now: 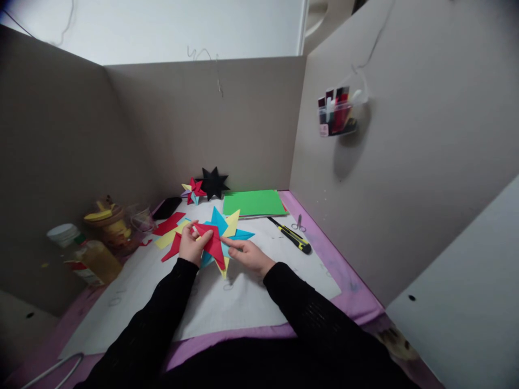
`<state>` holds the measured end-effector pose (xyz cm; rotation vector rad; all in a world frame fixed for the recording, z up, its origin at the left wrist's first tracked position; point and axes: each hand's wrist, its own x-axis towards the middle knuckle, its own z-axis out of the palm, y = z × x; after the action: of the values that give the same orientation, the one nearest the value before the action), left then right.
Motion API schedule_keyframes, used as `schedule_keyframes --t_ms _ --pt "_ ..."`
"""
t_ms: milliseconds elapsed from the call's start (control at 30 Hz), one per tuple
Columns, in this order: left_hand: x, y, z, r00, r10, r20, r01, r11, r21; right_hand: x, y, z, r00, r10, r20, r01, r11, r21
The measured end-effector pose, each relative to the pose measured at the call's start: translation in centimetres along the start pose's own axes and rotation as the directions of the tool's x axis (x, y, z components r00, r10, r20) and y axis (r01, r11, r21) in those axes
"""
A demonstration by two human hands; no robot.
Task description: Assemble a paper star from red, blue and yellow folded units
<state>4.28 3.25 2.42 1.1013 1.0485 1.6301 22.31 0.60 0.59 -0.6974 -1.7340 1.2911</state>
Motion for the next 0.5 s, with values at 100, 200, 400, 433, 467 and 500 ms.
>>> schedule_keyframes --t_ms 100,200,400,433,467,500 --pt "0.1 0.2 -0.4 0.988 0.151 0.006 -0.151 0.980 0.128 0.0 -0.1 0.0 1.000 0.012 0.013 -0.012 1.000 0.011" --pt "0.4 0.3 -1.0 0.963 0.245 0.116 -0.269 0.920 0.287 0.0 -0.2 -0.1 1.000 0.002 0.012 -0.002 1.000 0.016" --pt "0.8 0.4 -1.6 0.940 0.218 0.264 -0.310 0.871 0.382 0.0 -0.1 -0.1 1.000 -0.006 0.004 0.005 0.999 0.033" --pt "0.8 0.3 -1.5 0.944 0.211 0.253 -0.297 0.876 0.379 0.0 -0.1 -0.1 1.000 -0.008 0.008 0.008 0.999 0.035" --pt "0.8 0.3 -1.5 0.949 0.202 0.240 -0.283 0.883 0.375 0.0 -0.1 -0.1 1.000 -0.012 0.012 0.011 0.999 0.038" --pt "0.8 0.2 -1.4 0.954 0.193 0.228 -0.268 0.890 0.369 0.0 -0.1 -0.1 1.000 -0.015 0.018 0.014 0.999 0.041"
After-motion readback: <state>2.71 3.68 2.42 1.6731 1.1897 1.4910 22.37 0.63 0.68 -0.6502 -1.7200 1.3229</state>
